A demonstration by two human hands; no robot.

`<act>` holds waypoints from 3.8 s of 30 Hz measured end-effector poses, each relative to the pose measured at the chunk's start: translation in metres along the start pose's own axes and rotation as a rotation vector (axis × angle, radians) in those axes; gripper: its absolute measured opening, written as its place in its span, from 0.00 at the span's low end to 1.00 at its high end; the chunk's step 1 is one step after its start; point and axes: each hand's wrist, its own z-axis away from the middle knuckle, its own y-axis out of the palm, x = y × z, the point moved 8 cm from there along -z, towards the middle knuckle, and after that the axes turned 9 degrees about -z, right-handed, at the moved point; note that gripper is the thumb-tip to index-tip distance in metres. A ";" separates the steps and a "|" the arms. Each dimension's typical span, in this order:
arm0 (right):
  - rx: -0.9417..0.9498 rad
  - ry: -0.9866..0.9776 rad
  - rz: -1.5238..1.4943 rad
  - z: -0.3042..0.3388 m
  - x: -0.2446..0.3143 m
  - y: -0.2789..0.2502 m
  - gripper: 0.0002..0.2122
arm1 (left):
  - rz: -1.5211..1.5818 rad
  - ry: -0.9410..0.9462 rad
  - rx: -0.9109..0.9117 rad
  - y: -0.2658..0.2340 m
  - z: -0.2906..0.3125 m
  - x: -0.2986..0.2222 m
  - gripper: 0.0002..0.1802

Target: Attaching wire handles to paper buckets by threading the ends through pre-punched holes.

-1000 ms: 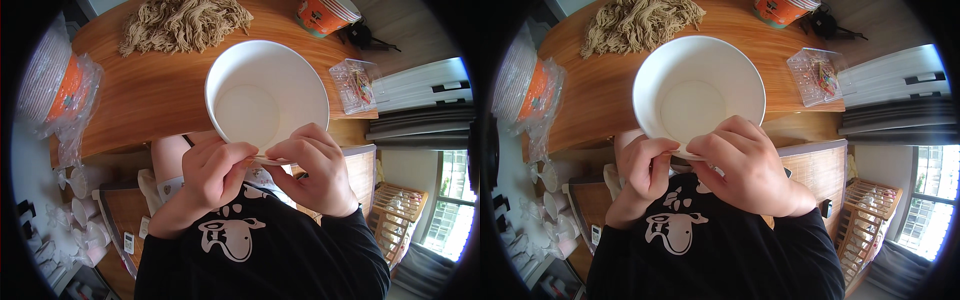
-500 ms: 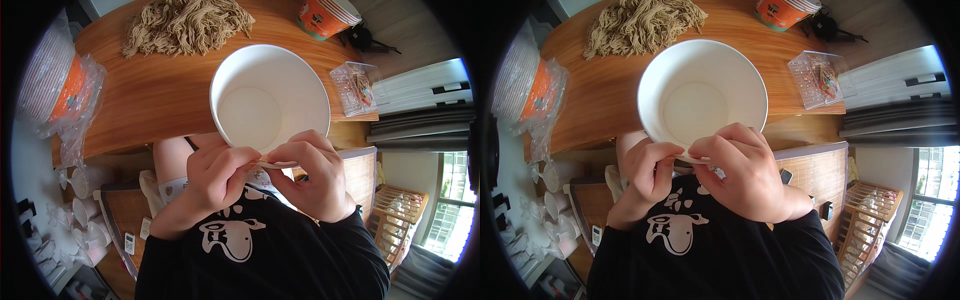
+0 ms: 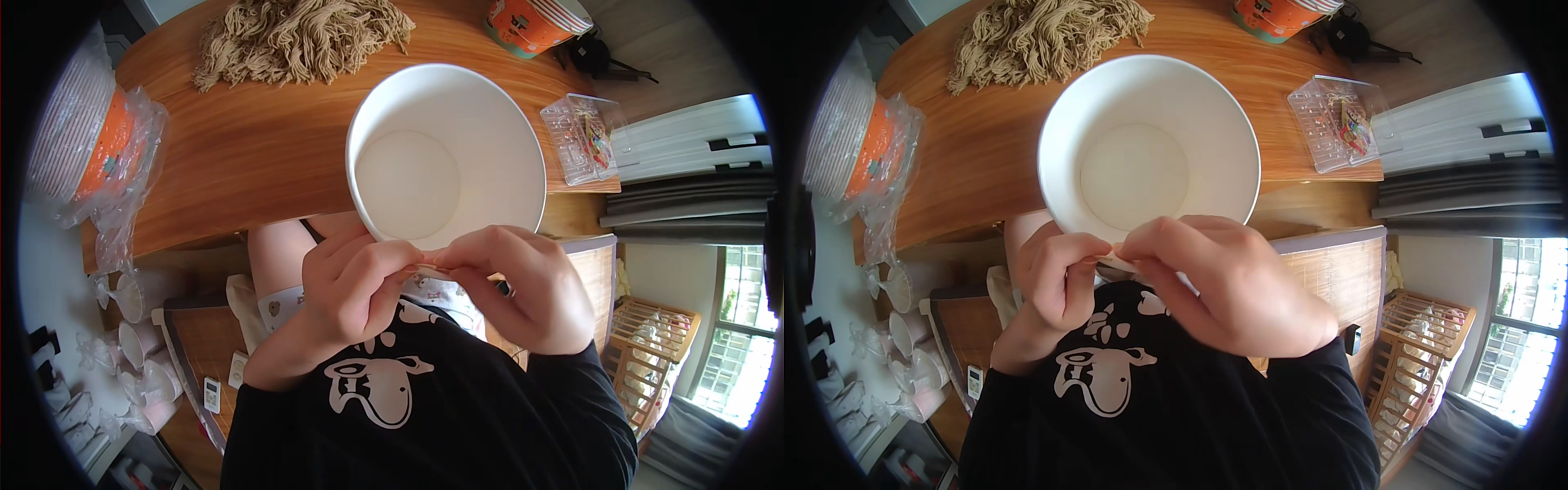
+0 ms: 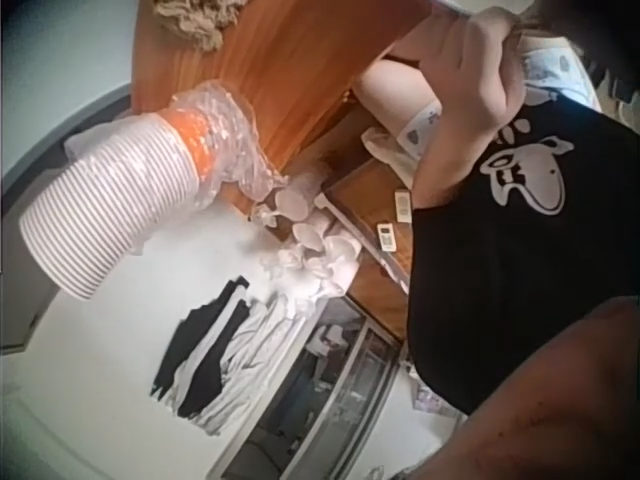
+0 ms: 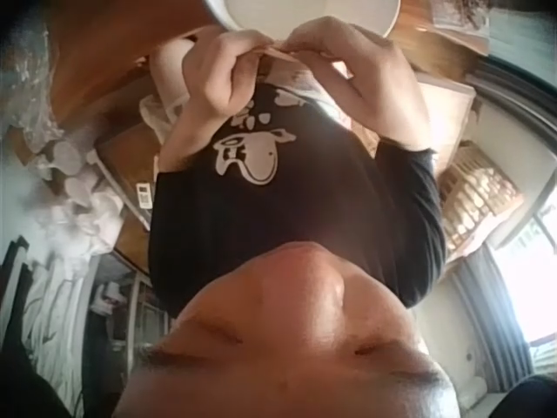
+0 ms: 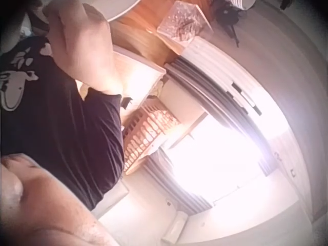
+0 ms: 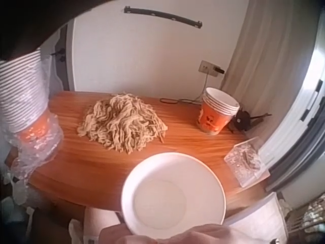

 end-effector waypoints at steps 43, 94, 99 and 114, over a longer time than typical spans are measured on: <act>0.114 -0.187 -0.017 -0.010 -0.013 -0.028 0.13 | -0.034 0.020 0.033 0.016 0.000 -0.012 0.10; -0.704 -0.061 0.242 0.002 -0.075 -0.146 0.07 | -0.069 0.098 0.047 0.012 0.010 -0.019 0.09; -0.470 -0.145 0.292 -0.019 -0.052 -0.103 0.10 | -0.091 0.125 0.063 0.016 0.013 -0.028 0.10; -0.481 0.002 0.165 -0.021 -0.062 -0.097 0.06 | -0.089 0.180 0.085 0.019 0.015 -0.036 0.13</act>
